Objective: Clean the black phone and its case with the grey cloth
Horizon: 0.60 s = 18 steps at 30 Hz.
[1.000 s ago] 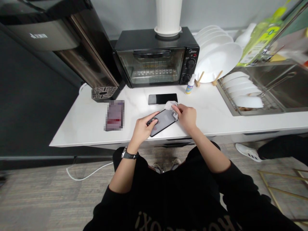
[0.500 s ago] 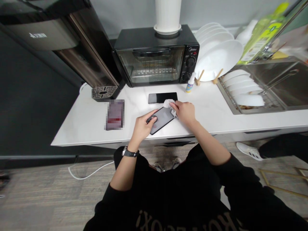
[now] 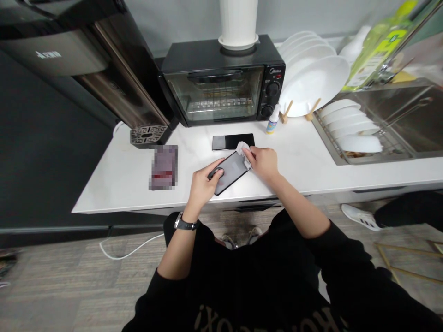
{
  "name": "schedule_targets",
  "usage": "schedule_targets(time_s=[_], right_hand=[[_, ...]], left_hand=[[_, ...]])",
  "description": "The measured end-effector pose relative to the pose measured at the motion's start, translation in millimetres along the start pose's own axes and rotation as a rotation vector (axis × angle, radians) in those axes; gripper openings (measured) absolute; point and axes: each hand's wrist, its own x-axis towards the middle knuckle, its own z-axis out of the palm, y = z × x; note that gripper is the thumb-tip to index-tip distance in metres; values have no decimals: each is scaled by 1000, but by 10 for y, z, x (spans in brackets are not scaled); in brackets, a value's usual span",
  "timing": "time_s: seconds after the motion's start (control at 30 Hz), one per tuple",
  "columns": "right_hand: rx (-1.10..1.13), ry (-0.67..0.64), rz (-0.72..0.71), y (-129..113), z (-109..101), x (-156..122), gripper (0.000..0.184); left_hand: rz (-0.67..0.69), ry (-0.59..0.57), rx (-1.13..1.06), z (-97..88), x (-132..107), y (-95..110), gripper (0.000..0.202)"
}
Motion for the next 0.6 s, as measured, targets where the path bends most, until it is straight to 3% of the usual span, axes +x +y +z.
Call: schedule_targets(time_s=[0.2, 0.43, 0.6], right_hand=[[154, -69, -110, 19, -14, 26, 28], [42, -6, 31, 14, -14, 2, 54], [278, -17, -113, 33, 4, 8, 44]], left_hand=[[6, 51, -2, 7, 8, 25, 44], [-16, -29, -44, 2, 9, 29, 46], [6, 44, 6, 6, 12, 28, 43]])
